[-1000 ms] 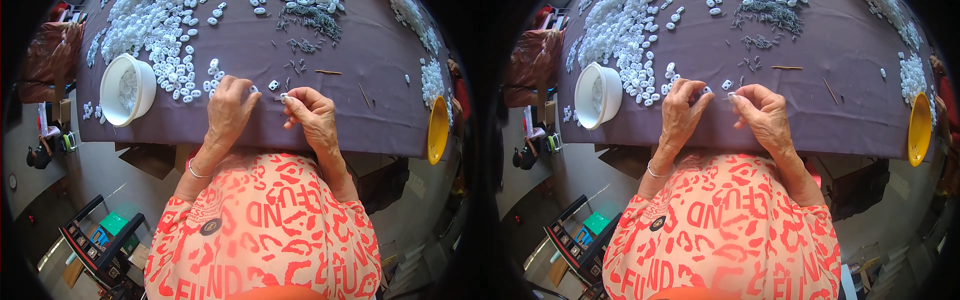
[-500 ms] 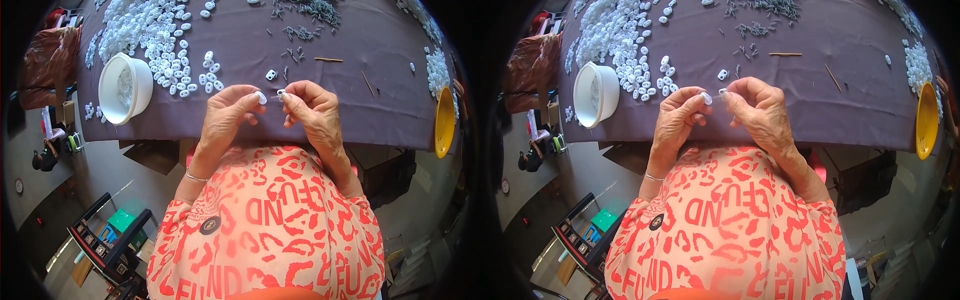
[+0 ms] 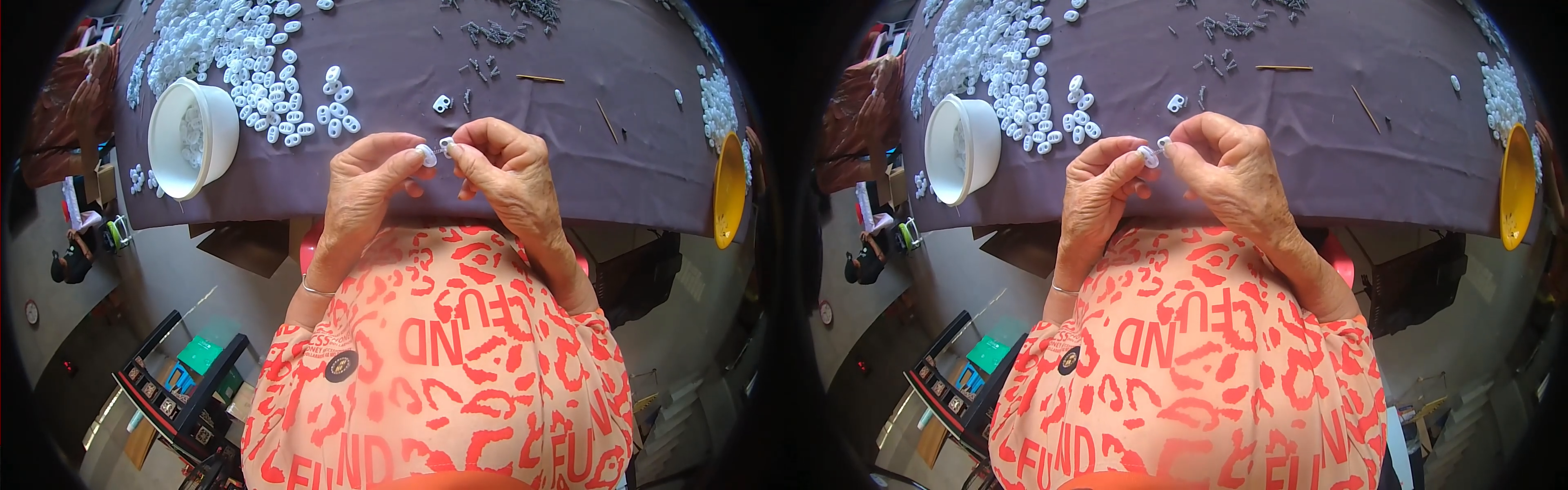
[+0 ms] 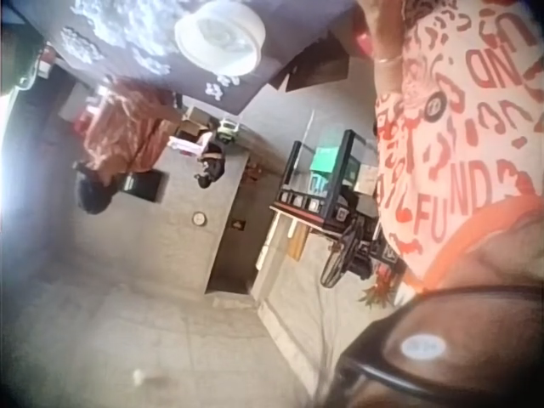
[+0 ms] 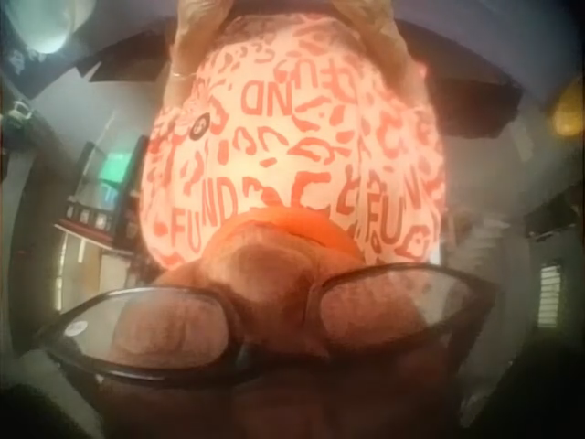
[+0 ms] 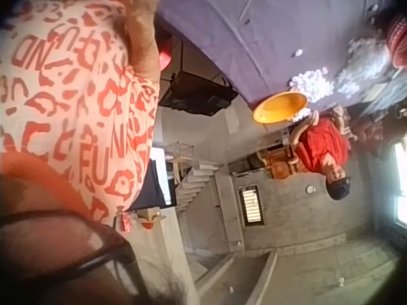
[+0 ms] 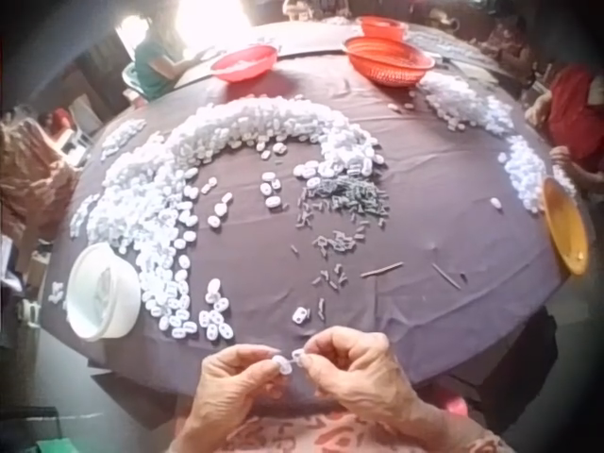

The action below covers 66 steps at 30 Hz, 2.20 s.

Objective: The person assembles cord locks by inserting springs into plastic components and pressing the pieces together by hand.

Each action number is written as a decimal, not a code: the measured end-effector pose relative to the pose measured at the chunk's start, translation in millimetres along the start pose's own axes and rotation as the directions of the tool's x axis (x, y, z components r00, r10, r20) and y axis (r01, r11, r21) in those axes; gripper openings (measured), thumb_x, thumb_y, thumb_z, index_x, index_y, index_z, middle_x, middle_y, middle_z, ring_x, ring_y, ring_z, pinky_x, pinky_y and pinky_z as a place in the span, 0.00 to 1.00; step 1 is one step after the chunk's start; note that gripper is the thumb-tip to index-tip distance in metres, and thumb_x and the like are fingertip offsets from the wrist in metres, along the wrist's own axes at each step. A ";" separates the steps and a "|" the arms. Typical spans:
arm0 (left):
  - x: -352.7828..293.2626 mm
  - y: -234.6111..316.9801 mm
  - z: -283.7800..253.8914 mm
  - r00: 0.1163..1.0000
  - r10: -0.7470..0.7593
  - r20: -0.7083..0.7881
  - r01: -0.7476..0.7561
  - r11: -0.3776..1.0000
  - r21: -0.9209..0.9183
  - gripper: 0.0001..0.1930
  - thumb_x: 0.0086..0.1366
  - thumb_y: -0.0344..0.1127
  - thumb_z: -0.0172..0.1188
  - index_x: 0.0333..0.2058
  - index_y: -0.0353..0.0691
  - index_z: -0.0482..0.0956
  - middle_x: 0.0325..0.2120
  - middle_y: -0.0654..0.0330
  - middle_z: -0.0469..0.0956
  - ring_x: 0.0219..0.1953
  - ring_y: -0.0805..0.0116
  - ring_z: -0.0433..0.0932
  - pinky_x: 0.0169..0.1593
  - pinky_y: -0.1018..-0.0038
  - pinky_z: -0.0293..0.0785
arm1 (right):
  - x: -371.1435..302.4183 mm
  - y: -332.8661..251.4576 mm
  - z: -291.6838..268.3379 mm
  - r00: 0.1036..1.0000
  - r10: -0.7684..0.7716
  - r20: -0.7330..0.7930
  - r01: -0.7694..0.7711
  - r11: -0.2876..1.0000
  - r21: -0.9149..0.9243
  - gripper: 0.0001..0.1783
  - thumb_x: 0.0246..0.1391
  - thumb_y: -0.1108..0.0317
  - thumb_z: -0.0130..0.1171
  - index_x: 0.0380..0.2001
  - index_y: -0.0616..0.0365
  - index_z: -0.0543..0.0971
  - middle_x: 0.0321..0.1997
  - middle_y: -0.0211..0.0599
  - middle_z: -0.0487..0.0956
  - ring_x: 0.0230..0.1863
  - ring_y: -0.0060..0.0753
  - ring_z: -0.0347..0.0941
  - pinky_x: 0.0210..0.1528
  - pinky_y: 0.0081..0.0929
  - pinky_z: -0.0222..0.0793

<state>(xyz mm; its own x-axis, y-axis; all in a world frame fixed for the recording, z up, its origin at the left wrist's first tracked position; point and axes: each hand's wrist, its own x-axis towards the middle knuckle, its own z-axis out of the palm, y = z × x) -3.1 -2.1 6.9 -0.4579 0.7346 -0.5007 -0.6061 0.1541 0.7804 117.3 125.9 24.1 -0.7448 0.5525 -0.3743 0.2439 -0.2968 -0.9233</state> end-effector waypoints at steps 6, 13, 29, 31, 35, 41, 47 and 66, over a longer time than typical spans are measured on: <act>-1.3 0.5 1.5 1.000 0.022 -0.013 -0.021 0.998 0.066 0.09 0.56 0.30 0.61 0.35 0.33 0.77 0.29 0.57 0.79 0.30 0.71 0.79 0.31 0.79 0.73 | 2.0 3.9 -2.5 0.999 0.001 0.039 0.003 0.994 -0.113 0.07 0.52 0.71 0.56 0.31 0.64 0.76 0.24 0.28 0.75 0.23 0.13 0.69 0.22 0.12 0.68; -1.2 -0.3 3.3 0.999 0.050 -0.018 -0.048 0.991 0.126 0.09 0.56 0.29 0.61 0.35 0.33 0.78 0.29 0.57 0.79 0.30 0.71 0.78 0.31 0.80 0.73 | 3.3 6.4 -1.7 0.998 -0.006 0.056 0.016 0.986 -0.168 0.08 0.52 0.69 0.56 0.32 0.64 0.76 0.24 0.29 0.76 0.24 0.13 0.70 0.23 0.12 0.69; -3.8 -6.2 4.3 0.996 0.078 -0.050 -0.073 0.992 0.099 0.08 0.56 0.28 0.61 0.34 0.33 0.78 0.28 0.58 0.79 0.30 0.72 0.78 0.31 0.80 0.73 | 8.1 8.5 -1.5 0.994 0.047 0.101 -0.024 0.975 -0.222 0.09 0.53 0.67 0.57 0.31 0.64 0.77 0.23 0.27 0.75 0.23 0.13 0.69 0.22 0.12 0.67; -4.3 -8.8 4.2 0.994 0.095 -0.059 -0.089 0.991 0.100 0.08 0.57 0.29 0.61 0.34 0.32 0.77 0.28 0.58 0.79 0.29 0.73 0.78 0.31 0.80 0.73 | 8.4 8.8 -1.5 0.992 0.061 0.109 -0.036 0.975 -0.219 0.09 0.53 0.67 0.57 0.31 0.64 0.77 0.22 0.27 0.75 0.23 0.13 0.69 0.22 0.12 0.67; -4.9 -12.1 6.6 0.990 0.120 -0.073 -0.111 0.988 0.112 0.07 0.58 0.28 0.59 0.35 0.32 0.77 0.27 0.58 0.79 0.27 0.75 0.76 0.32 0.81 0.72 | 9.2 10.5 -2.1 0.991 0.066 0.112 -0.041 0.977 -0.211 0.09 0.52 0.67 0.57 0.30 0.64 0.77 0.21 0.27 0.75 0.23 0.13 0.69 0.22 0.12 0.68; -5.0 -16.0 6.2 0.985 0.145 -0.090 -0.135 0.985 0.110 0.08 0.57 0.28 0.60 0.34 0.31 0.77 0.28 0.58 0.79 0.28 0.75 0.77 0.32 0.81 0.73 | 9.3 7.2 -1.9 0.987 0.095 0.131 -0.075 0.986 -0.148 0.09 0.52 0.67 0.57 0.30 0.64 0.77 0.21 0.28 0.74 0.23 0.14 0.69 0.22 0.12 0.69; -4.2 -17.8 6.7 0.984 0.148 -0.100 -0.137 0.985 0.106 0.07 0.57 0.28 0.60 0.34 0.31 0.77 0.27 0.58 0.79 0.27 0.75 0.76 0.33 0.81 0.74 | 11.3 7.9 -2.2 0.979 0.134 0.153 -0.126 0.990 -0.057 0.09 0.53 0.68 0.57 0.30 0.65 0.77 0.22 0.30 0.75 0.23 0.15 0.70 0.23 0.12 0.70; 4.3 -13.1 -0.6 0.992 0.098 -0.084 -0.098 0.995 0.004 0.06 0.58 0.29 0.58 0.32 0.32 0.75 0.27 0.58 0.78 0.28 0.74 0.77 0.32 0.80 0.74 | 22.1 21.4 1.8 0.954 -0.212 0.213 0.260 0.936 -0.236 0.08 0.50 0.72 0.58 0.33 0.63 0.75 0.25 0.27 0.74 0.24 0.15 0.68 0.24 0.14 0.66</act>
<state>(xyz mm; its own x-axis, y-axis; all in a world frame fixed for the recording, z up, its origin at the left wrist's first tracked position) 2.4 -1.3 -5.7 -0.5679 0.6880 -0.4519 -0.5561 0.0841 0.8268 105.0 130.4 -3.8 -0.8944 0.4237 -0.1433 0.1808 0.0495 -0.9823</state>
